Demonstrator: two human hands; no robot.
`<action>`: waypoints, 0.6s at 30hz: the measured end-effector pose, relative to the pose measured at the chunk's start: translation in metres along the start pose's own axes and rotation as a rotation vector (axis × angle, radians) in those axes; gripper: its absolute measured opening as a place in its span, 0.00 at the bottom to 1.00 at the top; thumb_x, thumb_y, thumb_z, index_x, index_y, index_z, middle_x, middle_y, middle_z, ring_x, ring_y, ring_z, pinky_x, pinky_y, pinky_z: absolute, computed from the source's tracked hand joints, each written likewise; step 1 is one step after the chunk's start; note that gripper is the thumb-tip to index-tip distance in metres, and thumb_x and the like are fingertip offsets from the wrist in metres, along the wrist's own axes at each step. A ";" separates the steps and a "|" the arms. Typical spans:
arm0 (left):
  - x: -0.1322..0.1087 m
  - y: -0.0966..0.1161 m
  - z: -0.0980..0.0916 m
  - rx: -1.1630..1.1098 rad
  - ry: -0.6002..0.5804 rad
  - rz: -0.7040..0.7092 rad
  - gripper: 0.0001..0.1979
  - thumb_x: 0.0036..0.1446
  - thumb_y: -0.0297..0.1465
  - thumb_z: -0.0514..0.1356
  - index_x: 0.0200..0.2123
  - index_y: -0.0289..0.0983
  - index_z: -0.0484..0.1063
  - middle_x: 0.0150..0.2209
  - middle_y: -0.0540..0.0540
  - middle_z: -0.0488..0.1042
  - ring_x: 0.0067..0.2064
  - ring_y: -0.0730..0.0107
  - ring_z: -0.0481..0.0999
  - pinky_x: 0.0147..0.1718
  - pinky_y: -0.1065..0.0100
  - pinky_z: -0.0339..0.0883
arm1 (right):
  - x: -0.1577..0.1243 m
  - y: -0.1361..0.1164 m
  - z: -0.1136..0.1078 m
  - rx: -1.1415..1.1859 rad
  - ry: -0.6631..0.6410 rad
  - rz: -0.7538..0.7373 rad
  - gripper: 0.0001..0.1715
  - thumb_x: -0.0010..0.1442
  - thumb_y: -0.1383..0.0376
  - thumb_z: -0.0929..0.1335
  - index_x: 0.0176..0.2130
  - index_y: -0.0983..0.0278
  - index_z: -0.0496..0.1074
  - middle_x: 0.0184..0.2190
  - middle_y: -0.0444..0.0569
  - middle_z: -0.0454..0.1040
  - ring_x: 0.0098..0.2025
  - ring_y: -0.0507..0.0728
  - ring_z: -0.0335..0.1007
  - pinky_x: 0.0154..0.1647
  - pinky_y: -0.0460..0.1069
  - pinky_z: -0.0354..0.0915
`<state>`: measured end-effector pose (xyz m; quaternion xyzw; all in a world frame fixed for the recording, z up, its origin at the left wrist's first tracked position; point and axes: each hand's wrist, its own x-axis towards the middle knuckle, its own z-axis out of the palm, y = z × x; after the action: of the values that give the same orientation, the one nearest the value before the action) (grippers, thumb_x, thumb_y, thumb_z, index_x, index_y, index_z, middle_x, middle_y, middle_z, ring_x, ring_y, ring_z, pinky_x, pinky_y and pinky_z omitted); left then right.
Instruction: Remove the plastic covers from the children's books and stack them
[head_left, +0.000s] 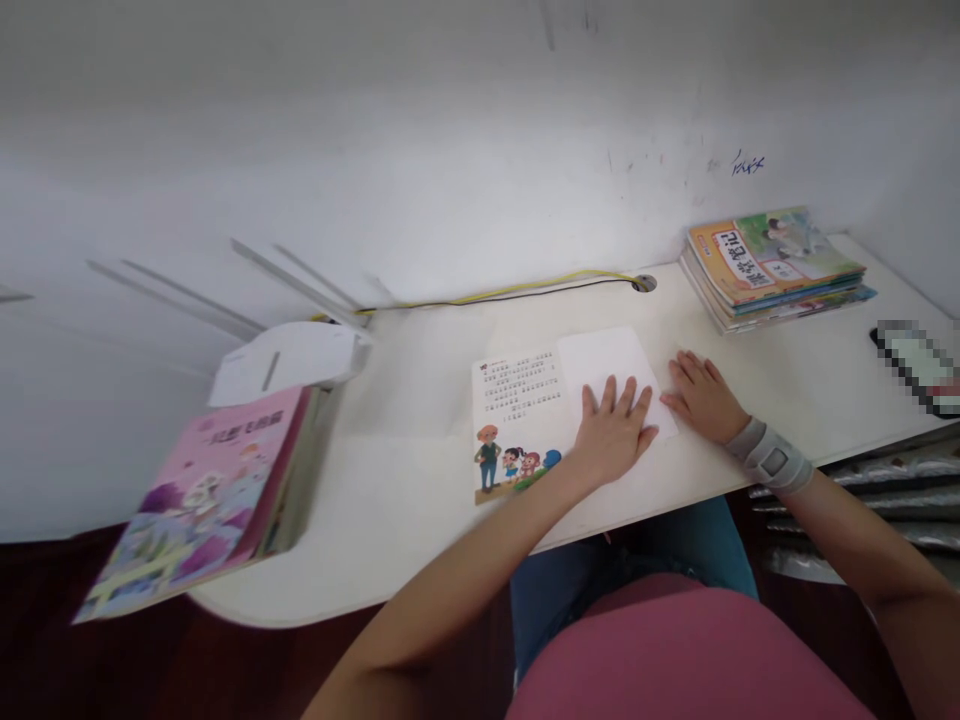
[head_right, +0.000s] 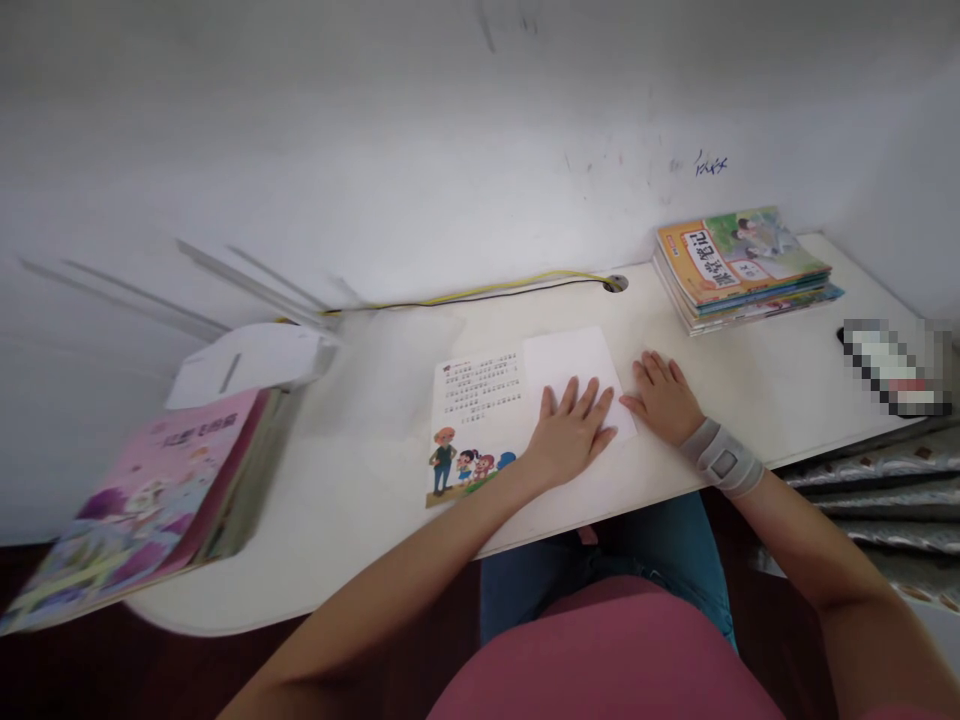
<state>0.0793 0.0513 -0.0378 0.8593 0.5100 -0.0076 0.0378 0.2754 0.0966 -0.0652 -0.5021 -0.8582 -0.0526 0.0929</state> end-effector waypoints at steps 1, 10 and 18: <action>0.001 0.000 -0.001 -0.005 -0.010 -0.004 0.31 0.65 0.45 0.40 0.67 0.36 0.47 0.68 0.38 0.48 0.67 0.39 0.44 0.58 0.32 0.41 | 0.000 0.000 0.000 0.004 -0.003 0.000 0.37 0.67 0.51 0.52 0.60 0.76 0.60 0.61 0.69 0.59 0.64 0.68 0.53 0.60 0.62 0.52; 0.003 0.000 0.003 -0.014 -0.016 0.011 0.33 0.65 0.45 0.38 0.67 0.32 0.44 0.68 0.38 0.48 0.68 0.44 0.43 0.60 0.35 0.39 | 0.000 0.001 0.001 0.003 -0.014 0.011 0.36 0.66 0.52 0.53 0.60 0.76 0.60 0.61 0.68 0.59 0.64 0.68 0.52 0.61 0.61 0.50; 0.010 0.000 -0.008 -0.067 -0.066 0.044 0.33 0.65 0.46 0.38 0.67 0.33 0.41 0.68 0.37 0.45 0.68 0.48 0.42 0.61 0.37 0.38 | 0.001 0.001 0.000 0.038 -0.031 0.028 0.37 0.66 0.51 0.54 0.60 0.77 0.59 0.62 0.69 0.57 0.64 0.67 0.51 0.61 0.61 0.50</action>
<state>0.0843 0.0606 -0.0305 0.8679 0.4894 -0.0182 0.0834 0.2758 0.0983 -0.0650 -0.5131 -0.8531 -0.0272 0.0900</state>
